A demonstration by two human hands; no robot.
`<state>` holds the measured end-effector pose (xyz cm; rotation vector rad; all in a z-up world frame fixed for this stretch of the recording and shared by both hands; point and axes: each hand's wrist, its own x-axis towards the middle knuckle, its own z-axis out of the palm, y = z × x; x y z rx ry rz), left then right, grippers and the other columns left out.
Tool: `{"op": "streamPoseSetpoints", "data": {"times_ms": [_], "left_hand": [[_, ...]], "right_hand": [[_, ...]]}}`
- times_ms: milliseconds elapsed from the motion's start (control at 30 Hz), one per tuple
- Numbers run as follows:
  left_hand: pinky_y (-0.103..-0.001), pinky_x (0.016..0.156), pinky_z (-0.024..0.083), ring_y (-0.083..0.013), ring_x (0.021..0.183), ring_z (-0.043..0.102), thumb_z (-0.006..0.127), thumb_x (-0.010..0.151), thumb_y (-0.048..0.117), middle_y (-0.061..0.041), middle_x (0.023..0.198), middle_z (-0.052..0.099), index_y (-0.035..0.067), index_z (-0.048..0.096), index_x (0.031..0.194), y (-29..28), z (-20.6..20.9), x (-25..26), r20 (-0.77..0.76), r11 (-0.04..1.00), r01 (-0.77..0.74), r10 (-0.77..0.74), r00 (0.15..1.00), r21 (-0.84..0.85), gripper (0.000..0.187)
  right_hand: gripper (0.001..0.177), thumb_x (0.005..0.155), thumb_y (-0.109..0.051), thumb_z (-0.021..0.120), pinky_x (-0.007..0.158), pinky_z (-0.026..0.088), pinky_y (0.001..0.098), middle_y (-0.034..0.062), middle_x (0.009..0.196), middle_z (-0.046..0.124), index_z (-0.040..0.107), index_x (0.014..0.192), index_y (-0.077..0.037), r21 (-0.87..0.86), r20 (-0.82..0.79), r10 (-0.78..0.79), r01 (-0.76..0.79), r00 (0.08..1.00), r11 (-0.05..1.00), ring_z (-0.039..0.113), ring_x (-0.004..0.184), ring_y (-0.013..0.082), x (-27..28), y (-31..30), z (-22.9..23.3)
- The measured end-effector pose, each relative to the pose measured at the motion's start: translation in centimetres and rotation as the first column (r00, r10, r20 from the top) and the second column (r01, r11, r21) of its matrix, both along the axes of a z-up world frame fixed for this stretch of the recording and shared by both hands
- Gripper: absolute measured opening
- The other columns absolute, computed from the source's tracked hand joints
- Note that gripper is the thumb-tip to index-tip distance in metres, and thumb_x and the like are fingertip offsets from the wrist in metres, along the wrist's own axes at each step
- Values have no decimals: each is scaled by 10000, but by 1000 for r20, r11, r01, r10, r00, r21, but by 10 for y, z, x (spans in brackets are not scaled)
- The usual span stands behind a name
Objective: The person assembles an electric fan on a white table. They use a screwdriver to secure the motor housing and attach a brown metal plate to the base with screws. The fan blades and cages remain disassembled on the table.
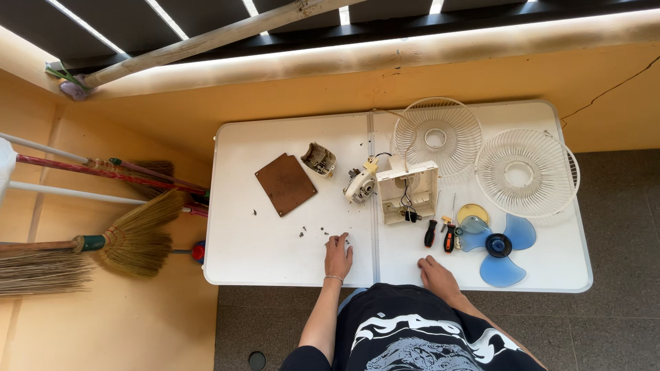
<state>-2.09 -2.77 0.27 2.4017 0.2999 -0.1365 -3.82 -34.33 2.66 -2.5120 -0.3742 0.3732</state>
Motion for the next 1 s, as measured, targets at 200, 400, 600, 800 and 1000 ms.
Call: {"op": "streamPoseSetpoints", "data": {"times_ms": [200,400,600,800,1000], "left_hand": [[-444,958,512,-363,1127,596,585,967,129,-208,1318,473,58,556,1348,-23,-2,-32,20,971,-219,222,975,-91,389],[-422,915,523,-332,1067,628,536,944,52,-165,1188,554,21,532,1171,-16,2,-53,-11,971,-202,202,979,-131,229],[-424,837,523,-332,985,624,563,905,37,-133,1093,565,60,597,1037,-13,2,-51,-53,982,-180,177,983,-50,138],[-423,795,536,-322,932,639,563,913,45,-111,1051,584,78,623,981,-11,3,-42,-64,972,-229,226,972,-51,96],[-411,785,542,-304,911,644,558,917,44,-107,1043,584,77,636,980,-17,2,-43,-72,961,-270,267,961,-50,106]], "right_hand": [[81,905,-117,573,724,530,454,100,927,636,612,969,-85,21,-39,-188,189,981,982,648,803,347,6,7,-4],[93,897,-105,560,755,516,430,128,935,601,604,969,-66,19,-153,-276,282,949,959,637,782,321,4,11,-3],[99,889,-121,573,802,512,446,148,962,584,609,974,-84,-12,-121,-274,275,954,961,621,862,353,6,18,-3],[123,864,-136,592,829,510,464,156,970,594,601,978,-90,-61,-109,-270,265,957,962,616,908,369,10,24,-1],[101,909,-133,568,825,512,452,142,978,598,602,986,-77,-60,-182,-224,216,957,974,626,882,349,12,16,-1]]}}
